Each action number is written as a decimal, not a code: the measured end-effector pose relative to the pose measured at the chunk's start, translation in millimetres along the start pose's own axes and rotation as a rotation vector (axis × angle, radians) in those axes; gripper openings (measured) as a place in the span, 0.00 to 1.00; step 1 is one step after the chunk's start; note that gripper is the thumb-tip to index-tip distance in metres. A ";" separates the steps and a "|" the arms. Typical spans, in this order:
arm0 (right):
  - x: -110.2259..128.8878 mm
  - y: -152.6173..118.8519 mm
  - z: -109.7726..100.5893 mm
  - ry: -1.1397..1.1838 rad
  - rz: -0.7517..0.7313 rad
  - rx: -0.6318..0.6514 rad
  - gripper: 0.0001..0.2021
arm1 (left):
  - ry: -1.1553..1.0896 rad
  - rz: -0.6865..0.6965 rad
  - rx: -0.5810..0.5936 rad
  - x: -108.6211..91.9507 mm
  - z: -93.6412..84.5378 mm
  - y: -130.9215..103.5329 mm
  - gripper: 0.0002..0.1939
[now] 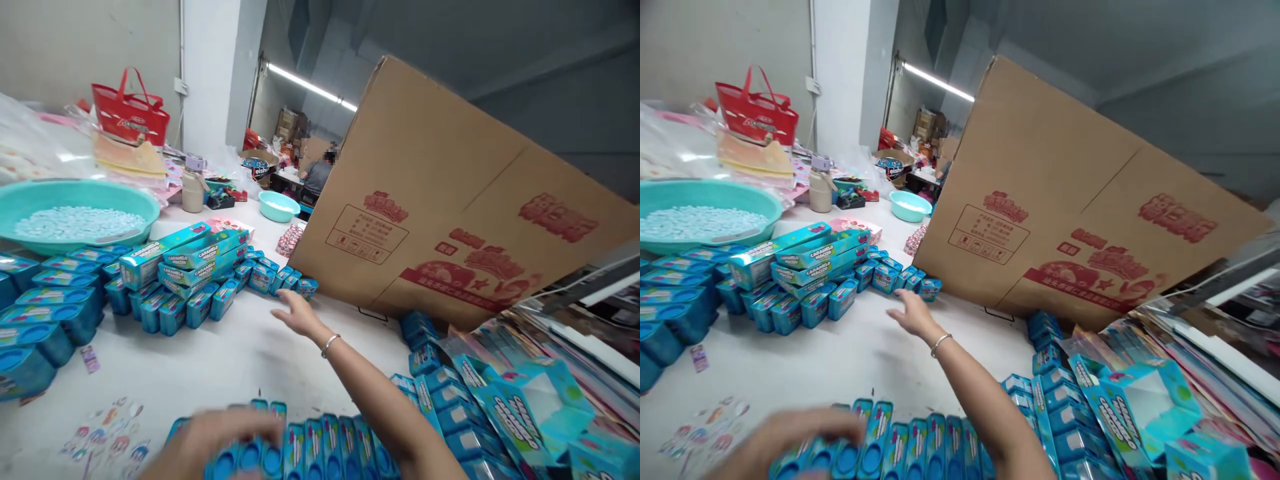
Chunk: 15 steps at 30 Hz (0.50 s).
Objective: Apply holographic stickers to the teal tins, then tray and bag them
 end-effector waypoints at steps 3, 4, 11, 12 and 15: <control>-53.9 25.9 -41.9 -0.152 0.120 -0.157 0.35 | 0.187 -0.171 0.004 58.4 -47.4 90.1 0.30; -68.3 35.1 -50.2 -0.194 0.150 -0.178 0.37 | 0.359 -0.164 0.008 76.8 -55.8 125.9 0.34; -132.0 79.2 -65.5 -0.376 0.127 -0.022 0.25 | 0.972 -0.097 0.203 194.3 -24.4 288.3 0.46; -135.7 79.7 -65.4 -0.387 0.076 0.012 0.24 | 0.984 -0.076 0.240 204.0 -17.5 295.2 0.44; -139.1 78.0 -64.3 -0.400 -0.078 0.070 0.27 | 1.010 -0.005 0.328 221.5 -5.1 305.2 0.35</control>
Point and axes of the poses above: each hand's wrist, its own y-axis towards the middle knuckle, its own z-axis out of the palm, x = y × z, the point moved 7 cm from there along y, towards the middle knuckle, and after that the axes turned 13 degrees about y, right-handed, at the moved point
